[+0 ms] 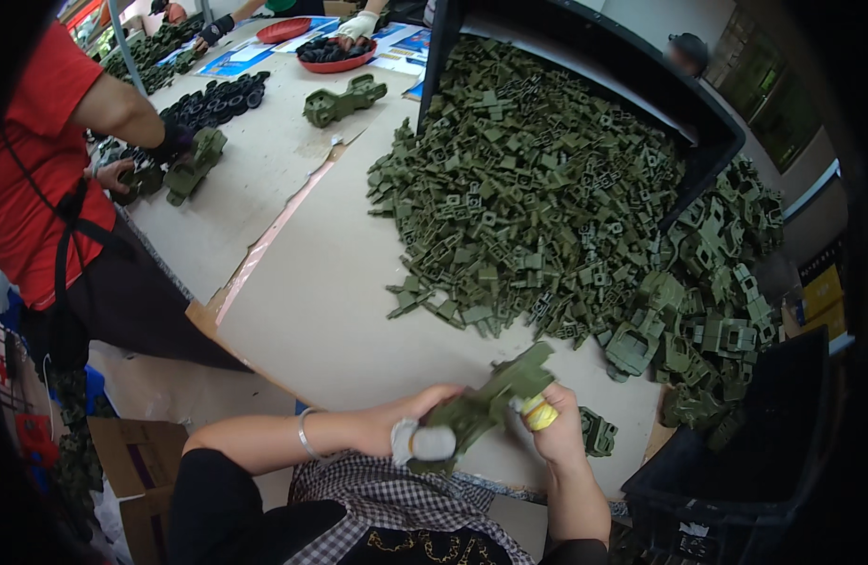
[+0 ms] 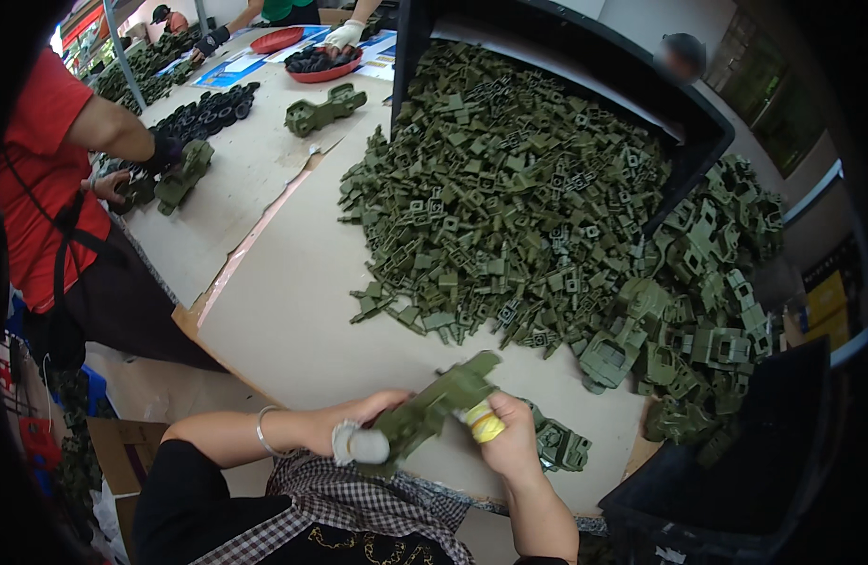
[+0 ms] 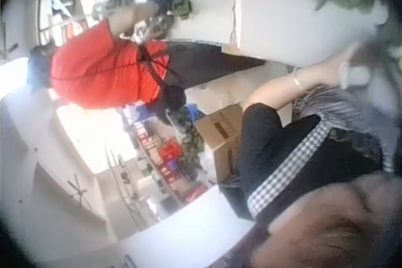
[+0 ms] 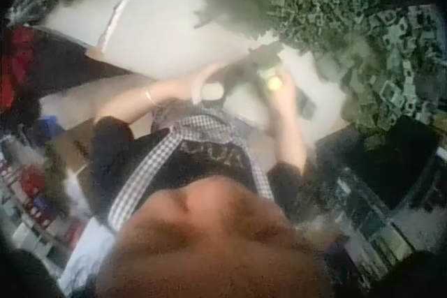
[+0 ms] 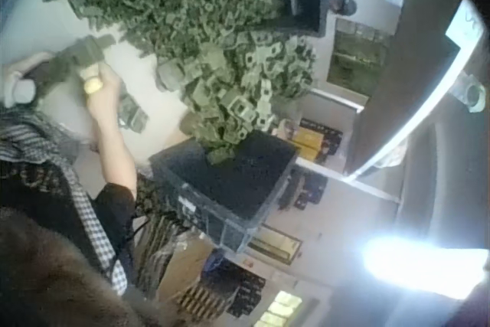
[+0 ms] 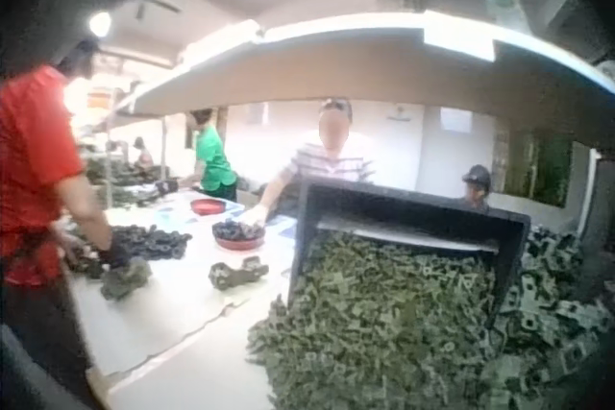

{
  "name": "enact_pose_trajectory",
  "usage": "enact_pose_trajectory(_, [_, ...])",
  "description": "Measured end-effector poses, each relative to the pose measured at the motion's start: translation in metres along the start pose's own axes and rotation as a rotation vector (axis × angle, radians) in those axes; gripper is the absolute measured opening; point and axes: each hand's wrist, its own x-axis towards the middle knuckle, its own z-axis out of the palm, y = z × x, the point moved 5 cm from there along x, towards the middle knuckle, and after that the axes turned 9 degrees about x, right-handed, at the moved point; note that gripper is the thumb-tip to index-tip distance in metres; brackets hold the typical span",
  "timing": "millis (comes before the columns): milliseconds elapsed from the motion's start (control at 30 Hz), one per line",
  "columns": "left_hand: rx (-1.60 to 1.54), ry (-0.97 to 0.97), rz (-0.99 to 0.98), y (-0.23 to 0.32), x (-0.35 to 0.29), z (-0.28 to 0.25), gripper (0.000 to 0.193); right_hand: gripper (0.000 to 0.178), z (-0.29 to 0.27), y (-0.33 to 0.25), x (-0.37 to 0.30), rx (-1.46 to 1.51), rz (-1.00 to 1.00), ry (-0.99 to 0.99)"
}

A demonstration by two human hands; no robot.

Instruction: The person assembles small plastic components onto a green toy vehicle chassis by hand.

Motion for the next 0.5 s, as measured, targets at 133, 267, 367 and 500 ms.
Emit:
enact_pose_trajectory(133, [-0.092, 0.048, -0.106, -0.01, -0.029, -0.005, 0.063, 0.022, -0.005, -0.015, 0.0, 0.227, 0.312, -0.027])
enact_pose_trajectory(267, [-0.931, 0.358, -0.246, -0.026, -0.052, -0.031, 0.053, 0.024, 0.008, -0.046, 0.037, -0.13, -0.08, 0.016])
enact_pose_trajectory(367, [-0.917, 0.46, -0.248, -0.031, -0.056, -0.038, 0.058, 0.029, 0.019, -0.049, 0.082, -0.817, -0.205, 0.301])
enact_pose_trajectory(500, [-0.976, 0.59, -0.24, -0.026, -0.06, -0.044, 0.058, 0.028, 0.014, -0.026, 0.107, -1.088, -0.318, 0.378])
